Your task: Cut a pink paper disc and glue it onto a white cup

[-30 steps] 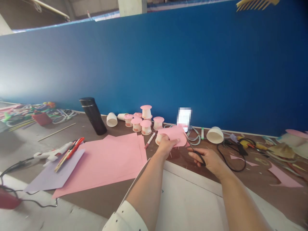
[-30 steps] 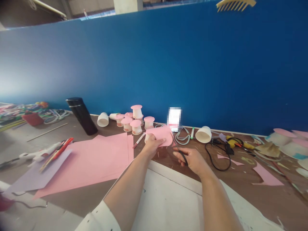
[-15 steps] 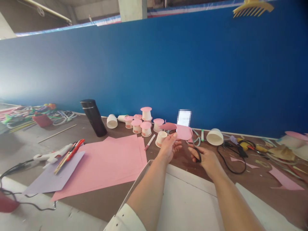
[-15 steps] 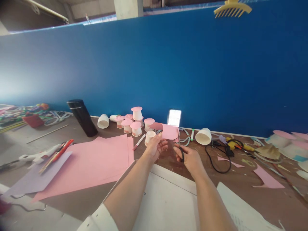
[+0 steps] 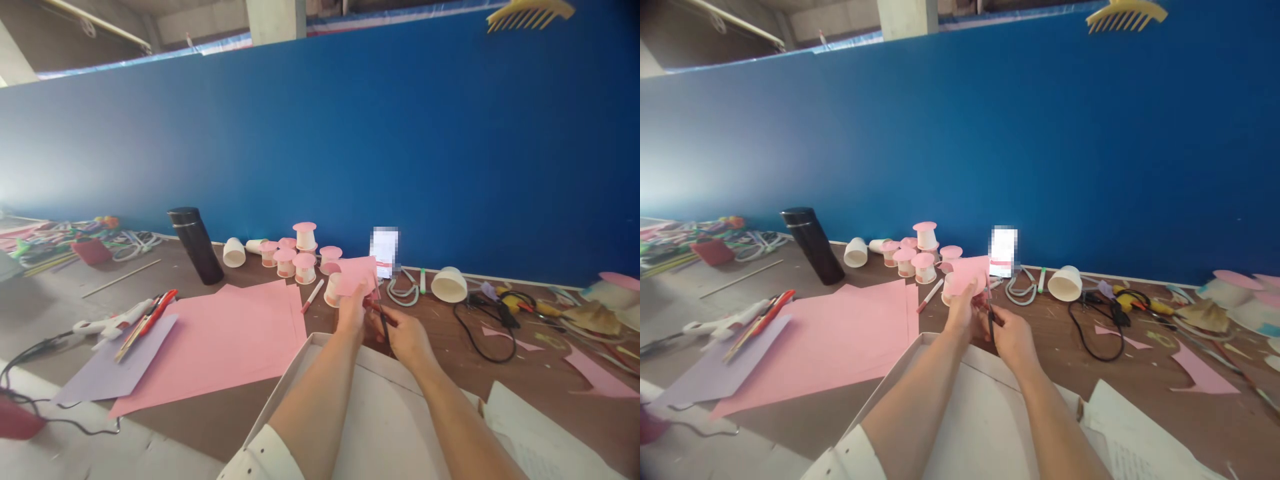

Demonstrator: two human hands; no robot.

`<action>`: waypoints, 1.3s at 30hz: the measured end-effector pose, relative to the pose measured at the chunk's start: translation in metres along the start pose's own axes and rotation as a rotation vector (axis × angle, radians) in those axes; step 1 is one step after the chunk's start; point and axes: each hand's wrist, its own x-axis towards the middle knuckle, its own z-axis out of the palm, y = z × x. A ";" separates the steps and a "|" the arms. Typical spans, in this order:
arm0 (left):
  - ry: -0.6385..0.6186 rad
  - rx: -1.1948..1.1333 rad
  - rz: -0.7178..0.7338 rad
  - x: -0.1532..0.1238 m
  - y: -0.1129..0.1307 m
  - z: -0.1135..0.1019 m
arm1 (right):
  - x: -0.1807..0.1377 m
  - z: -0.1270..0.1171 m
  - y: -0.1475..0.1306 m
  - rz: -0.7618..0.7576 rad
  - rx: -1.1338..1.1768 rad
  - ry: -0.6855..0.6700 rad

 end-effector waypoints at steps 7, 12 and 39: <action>0.203 0.224 -0.066 0.010 0.000 -0.004 | -0.002 0.002 -0.003 -0.002 0.046 -0.029; 0.204 0.272 -0.054 0.005 0.000 -0.004 | -0.001 0.000 -0.004 0.047 0.038 -0.011; 0.179 0.261 0.048 0.000 0.000 -0.001 | 0.006 -0.005 0.009 0.018 0.142 -0.013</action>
